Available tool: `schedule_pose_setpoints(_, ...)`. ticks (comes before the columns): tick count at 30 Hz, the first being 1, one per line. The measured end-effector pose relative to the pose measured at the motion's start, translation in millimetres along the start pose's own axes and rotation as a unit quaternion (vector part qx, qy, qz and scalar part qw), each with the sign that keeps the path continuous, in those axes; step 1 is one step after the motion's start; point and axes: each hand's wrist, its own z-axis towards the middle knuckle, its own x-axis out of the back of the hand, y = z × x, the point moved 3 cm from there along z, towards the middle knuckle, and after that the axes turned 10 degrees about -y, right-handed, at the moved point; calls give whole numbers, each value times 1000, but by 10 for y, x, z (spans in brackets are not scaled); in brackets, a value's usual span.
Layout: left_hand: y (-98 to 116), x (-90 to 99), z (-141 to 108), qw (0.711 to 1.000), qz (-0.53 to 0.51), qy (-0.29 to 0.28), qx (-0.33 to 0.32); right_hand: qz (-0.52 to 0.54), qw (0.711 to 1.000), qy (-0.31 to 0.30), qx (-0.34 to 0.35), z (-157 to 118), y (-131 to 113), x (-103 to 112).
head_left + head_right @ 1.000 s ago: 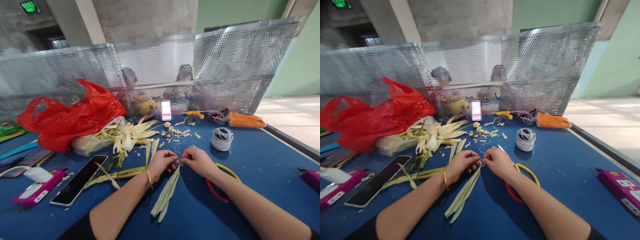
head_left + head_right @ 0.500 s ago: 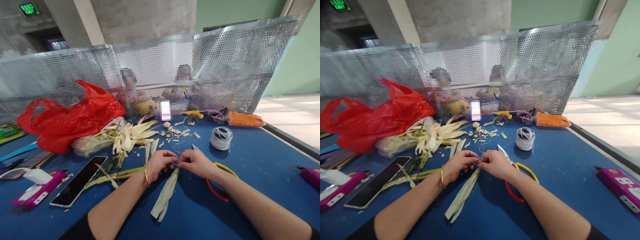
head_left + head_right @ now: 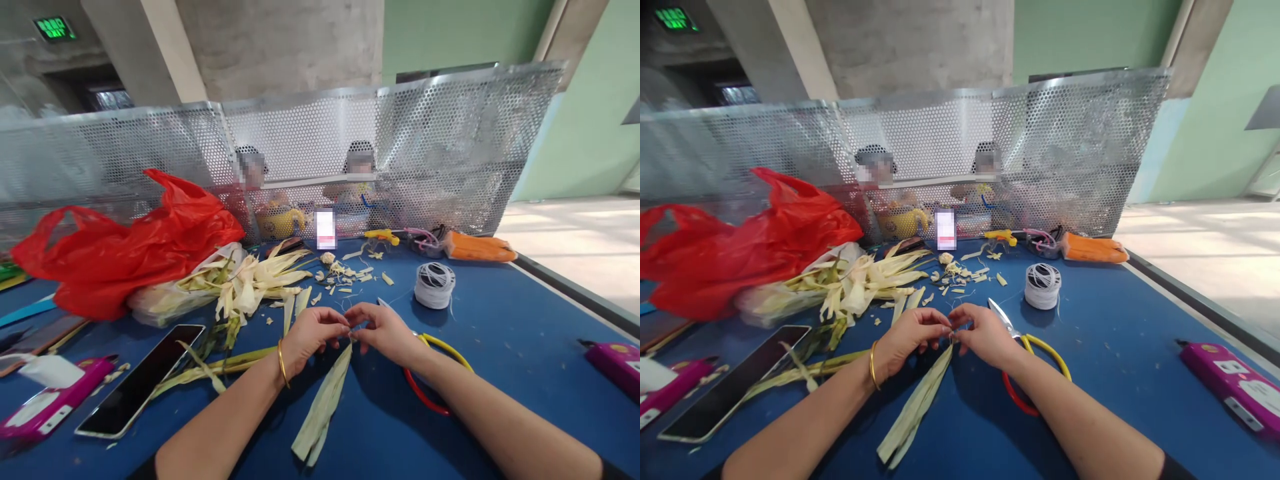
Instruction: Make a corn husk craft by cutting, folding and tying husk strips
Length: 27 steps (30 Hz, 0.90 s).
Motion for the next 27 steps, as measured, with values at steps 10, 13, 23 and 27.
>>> schedule_pose_setpoints(10,2,6,11,1000,4,1,3,65,995,-49,-66,25,91,1)
schedule_pose_setpoints(13,8,1,8,1000,-4,4,-3,79,994,-26,-65,24,82,9)
schedule_pose_setpoints(23,39,-31,14,996,63,40,-41,140,987,18,-74,42,63,11)
schedule_pose_setpoints(27,54,-60,-7,985,140,39,-93,163,985,21,-50,35,51,8)
